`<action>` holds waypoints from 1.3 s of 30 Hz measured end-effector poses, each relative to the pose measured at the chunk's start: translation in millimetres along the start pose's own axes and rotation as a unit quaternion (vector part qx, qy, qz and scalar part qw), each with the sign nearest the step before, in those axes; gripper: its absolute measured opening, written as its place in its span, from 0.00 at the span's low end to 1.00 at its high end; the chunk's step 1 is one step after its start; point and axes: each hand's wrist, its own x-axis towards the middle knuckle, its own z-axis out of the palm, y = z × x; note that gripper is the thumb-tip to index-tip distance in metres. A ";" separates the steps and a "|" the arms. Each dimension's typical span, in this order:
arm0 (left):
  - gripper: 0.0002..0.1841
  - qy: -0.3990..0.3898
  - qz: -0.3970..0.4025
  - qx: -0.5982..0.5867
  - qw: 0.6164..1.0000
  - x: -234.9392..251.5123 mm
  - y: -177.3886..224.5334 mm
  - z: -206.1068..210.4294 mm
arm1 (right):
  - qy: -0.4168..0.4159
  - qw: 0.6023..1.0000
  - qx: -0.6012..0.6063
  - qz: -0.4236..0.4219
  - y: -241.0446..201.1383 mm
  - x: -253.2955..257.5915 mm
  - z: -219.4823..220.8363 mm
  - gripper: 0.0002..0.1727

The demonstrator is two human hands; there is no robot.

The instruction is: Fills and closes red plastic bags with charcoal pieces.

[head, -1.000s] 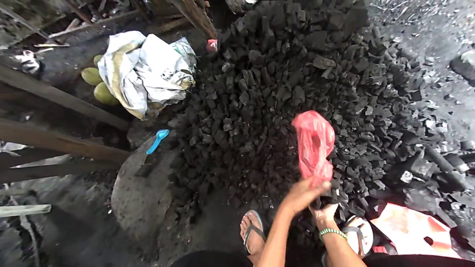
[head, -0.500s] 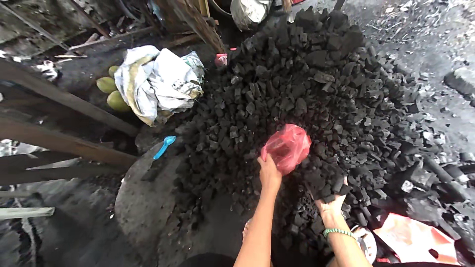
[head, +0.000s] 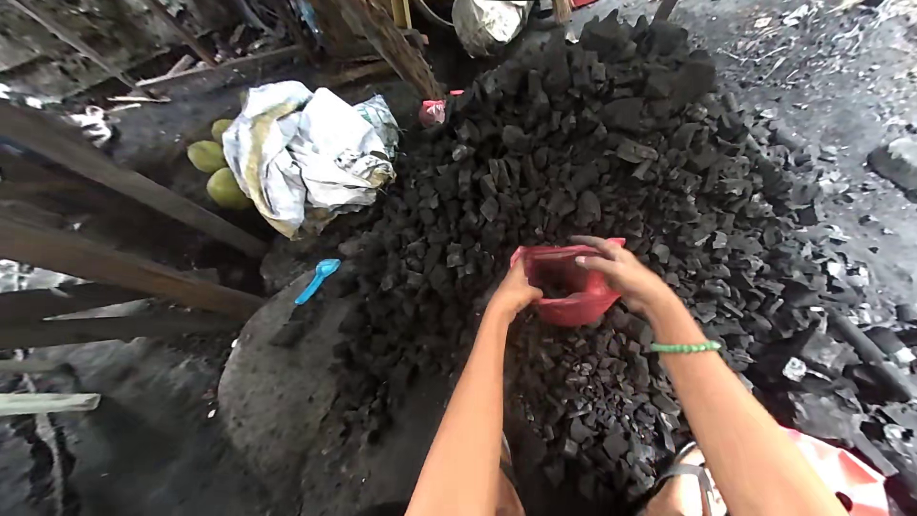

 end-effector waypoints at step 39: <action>0.50 0.183 -0.436 -0.307 0.826 -59.3 -139.0 153.7 | 0.184 0.947 -0.216 0.151 186.6 -84.8 22.3 0.34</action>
